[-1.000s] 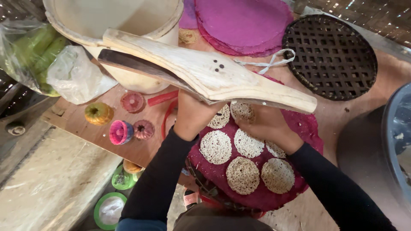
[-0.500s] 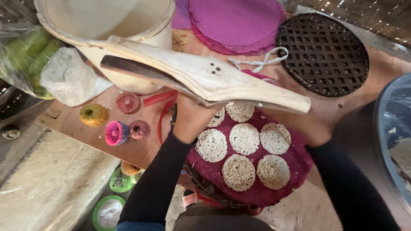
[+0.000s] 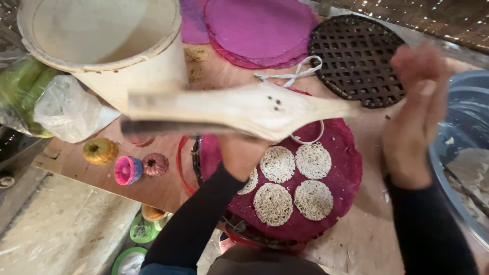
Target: The person uses a wooden press to shape dough into circular crackers and places them on a tray, occasionally scooping more dough from a bowl.
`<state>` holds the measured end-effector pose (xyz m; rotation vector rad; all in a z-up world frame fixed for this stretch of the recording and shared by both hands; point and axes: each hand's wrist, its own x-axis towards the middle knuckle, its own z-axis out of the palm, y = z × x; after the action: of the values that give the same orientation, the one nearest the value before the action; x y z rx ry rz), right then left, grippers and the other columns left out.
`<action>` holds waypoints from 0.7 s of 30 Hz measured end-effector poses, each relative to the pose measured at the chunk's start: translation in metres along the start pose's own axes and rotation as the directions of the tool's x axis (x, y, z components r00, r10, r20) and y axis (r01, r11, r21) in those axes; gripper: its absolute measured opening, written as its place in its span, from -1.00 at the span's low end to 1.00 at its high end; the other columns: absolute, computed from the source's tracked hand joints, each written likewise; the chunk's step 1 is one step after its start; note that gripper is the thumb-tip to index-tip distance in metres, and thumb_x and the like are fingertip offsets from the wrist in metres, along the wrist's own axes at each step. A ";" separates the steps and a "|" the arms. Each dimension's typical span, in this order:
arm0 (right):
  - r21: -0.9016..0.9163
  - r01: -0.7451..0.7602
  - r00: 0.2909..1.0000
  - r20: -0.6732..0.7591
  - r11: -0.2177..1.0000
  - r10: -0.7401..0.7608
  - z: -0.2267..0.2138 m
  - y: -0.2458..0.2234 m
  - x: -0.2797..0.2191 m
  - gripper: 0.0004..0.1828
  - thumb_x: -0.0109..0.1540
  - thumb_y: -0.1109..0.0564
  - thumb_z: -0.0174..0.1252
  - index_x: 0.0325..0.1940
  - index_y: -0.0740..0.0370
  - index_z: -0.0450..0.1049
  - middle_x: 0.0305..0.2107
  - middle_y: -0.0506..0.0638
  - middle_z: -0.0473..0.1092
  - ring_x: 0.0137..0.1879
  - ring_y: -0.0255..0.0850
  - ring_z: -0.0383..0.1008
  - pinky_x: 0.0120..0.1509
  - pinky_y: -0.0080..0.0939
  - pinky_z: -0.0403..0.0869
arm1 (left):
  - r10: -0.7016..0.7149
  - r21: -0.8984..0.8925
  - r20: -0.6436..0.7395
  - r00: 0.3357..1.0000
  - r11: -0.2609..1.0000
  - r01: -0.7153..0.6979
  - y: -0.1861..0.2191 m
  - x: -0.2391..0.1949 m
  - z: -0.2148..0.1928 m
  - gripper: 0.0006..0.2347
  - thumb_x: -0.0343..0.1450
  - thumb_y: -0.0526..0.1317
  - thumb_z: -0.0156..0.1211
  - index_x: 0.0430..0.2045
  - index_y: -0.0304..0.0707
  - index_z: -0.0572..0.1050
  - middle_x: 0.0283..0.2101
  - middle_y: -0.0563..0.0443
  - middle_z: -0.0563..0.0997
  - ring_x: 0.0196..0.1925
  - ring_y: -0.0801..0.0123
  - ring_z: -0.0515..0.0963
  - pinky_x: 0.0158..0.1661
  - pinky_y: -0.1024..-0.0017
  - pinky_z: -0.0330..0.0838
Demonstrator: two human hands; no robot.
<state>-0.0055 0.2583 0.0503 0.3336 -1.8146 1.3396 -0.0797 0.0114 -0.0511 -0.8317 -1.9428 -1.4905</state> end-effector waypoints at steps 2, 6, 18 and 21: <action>-0.336 0.107 0.924 0.381 0.936 0.031 -0.009 -0.036 0.006 -0.57 0.46 -0.07 -0.09 0.12 0.34 0.46 -0.10 0.11 0.50 -0.09 -0.20 0.52 0.12 -0.19 0.47 | 0.071 0.082 0.138 0.988 0.993 -0.082 0.003 -0.006 0.013 -0.65 0.42 -0.19 0.33 0.09 -0.25 0.52 0.11 -0.03 0.64 0.12 0.23 0.68 0.17 0.29 0.53; -0.539 -0.035 0.913 0.326 0.841 0.247 0.000 -0.067 0.032 -0.48 0.49 -0.11 -0.07 -0.28 0.28 0.61 -0.52 -0.03 0.49 -0.46 -0.18 0.51 -0.29 -0.22 0.48 | 0.203 0.150 0.368 0.907 0.950 -0.274 0.025 -0.003 0.029 -0.62 0.42 -0.06 0.24 0.12 -0.14 0.48 0.11 0.00 0.60 0.10 0.18 0.62 0.14 0.18 0.41; -0.365 -0.023 0.848 0.486 0.931 0.212 0.017 -0.143 0.035 -0.73 0.27 0.34 0.07 -0.03 0.25 0.15 -0.37 0.02 0.32 -0.42 -0.31 0.47 -0.42 -0.32 0.46 | 0.304 0.004 0.551 0.777 0.930 -0.367 0.136 0.041 -0.048 -0.67 0.13 -0.11 0.37 -0.26 -0.09 0.59 -0.46 0.04 0.59 -0.52 0.19 0.55 -0.33 0.16 0.27; -0.503 0.013 0.855 0.453 0.864 0.251 0.014 -0.172 0.017 -0.72 0.28 0.38 0.11 -0.07 0.24 0.16 -0.47 -0.03 0.25 -0.46 -0.33 0.34 -0.44 -0.29 0.34 | 0.211 0.026 0.695 0.688 0.948 -0.317 0.131 0.035 -0.060 -0.74 0.07 -0.20 0.34 -0.40 -0.08 0.61 -0.55 0.00 0.57 -0.53 0.10 0.55 -0.36 0.13 0.31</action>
<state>0.0873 0.1824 0.1751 0.3108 -2.5864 0.8538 -0.0006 -0.0164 0.0715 -1.7020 -2.2566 -0.8994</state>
